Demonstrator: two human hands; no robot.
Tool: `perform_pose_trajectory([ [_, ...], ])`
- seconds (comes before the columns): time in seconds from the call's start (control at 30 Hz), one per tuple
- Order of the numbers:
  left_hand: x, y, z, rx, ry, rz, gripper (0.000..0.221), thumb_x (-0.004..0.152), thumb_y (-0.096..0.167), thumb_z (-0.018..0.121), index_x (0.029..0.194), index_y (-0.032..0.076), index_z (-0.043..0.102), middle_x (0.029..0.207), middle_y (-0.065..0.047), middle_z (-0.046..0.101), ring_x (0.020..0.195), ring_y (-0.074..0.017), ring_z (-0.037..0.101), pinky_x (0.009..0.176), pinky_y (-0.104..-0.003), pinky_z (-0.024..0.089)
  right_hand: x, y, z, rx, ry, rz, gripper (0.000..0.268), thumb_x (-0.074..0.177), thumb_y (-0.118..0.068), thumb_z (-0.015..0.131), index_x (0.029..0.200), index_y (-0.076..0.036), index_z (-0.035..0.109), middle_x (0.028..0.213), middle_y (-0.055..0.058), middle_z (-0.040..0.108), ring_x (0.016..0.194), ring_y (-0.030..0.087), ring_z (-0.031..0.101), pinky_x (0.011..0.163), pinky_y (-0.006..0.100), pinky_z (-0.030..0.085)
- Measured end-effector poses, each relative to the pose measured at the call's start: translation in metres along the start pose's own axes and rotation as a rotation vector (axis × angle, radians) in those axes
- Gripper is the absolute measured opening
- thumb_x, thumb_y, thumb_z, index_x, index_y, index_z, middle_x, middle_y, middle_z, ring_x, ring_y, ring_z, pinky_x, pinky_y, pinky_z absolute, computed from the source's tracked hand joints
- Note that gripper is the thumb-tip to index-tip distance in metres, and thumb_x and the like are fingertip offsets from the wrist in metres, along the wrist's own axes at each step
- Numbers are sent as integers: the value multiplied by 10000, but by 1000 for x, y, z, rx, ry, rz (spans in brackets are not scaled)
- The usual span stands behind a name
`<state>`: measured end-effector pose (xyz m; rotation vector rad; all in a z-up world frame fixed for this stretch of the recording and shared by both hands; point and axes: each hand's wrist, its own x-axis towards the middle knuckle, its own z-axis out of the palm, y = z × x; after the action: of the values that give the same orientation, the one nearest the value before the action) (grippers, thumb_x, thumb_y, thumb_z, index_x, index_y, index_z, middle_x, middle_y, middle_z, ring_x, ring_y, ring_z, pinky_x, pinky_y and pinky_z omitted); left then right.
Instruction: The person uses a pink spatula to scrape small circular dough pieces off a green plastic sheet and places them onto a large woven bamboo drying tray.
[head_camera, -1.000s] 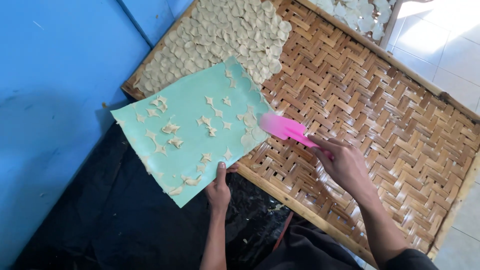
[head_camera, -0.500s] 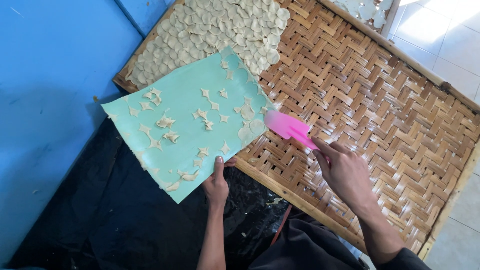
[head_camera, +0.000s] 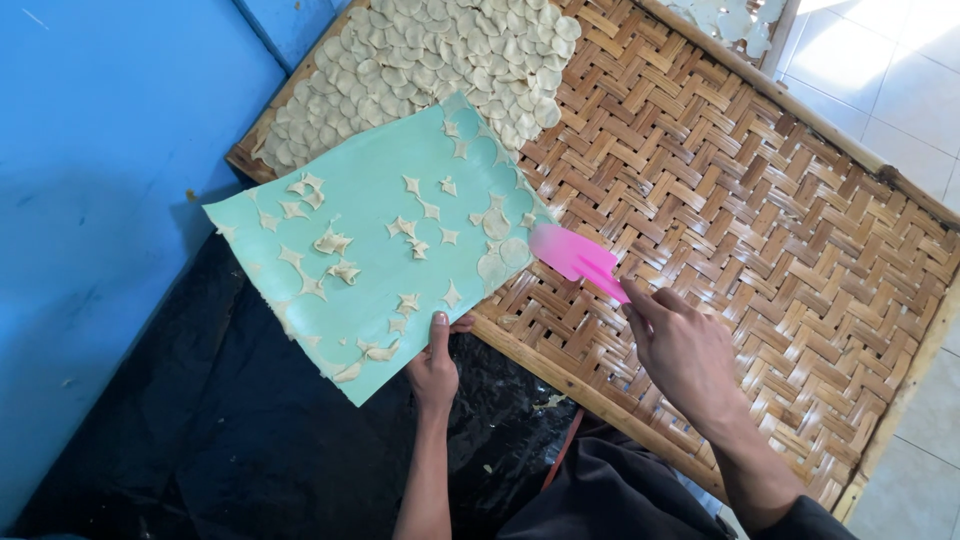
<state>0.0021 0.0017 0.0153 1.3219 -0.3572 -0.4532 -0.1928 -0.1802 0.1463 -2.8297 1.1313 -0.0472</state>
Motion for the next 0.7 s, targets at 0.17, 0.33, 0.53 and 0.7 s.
perform_pose_trajectory([
  [0.17, -2, -3, 0, -8, 2, 18, 301, 1077, 151, 498, 1089, -97, 668, 923, -157, 751, 832, -215, 740, 773, -337, 624, 4, -2, 8, -8, -25, -7, 381, 1031, -346, 534, 1377, -252, 663, 803, 53, 698, 436, 166, 591, 418, 338, 490],
  [0.33, -1, -2, -1, 12, 12, 2, 296, 1065, 160, 506, 1095, -91, 661, 917, -153, 749, 824, -218, 747, 768, -343, 633, 7, -2, -3, 8, -93, 0, 404, 1018, -339, 517, 1386, -233, 647, 800, 51, 696, 404, 154, 561, 366, 330, 475],
  [0.53, -1, 0, -2, 31, -10, 10, 320, 1077, 185, 501, 1107, -85, 670, 935, -153, 753, 844, -220, 743, 784, -351, 628, 26, 26, 16, 154, -102, 15, 342, 1000, -368, 598, 1305, -267, 713, 846, 54, 741, 508, 173, 623, 510, 321, 557],
  [0.7, -2, -3, -3, 28, -12, -3, 321, 1078, 179, 498, 1124, -89, 669, 947, -163, 760, 852, -220, 744, 794, -348, 625, 32, 38, 15, 194, -91, -65, 390, 914, -313, 680, 1303, -318, 718, 895, 91, 771, 709, 235, 722, 696, 420, 594],
])
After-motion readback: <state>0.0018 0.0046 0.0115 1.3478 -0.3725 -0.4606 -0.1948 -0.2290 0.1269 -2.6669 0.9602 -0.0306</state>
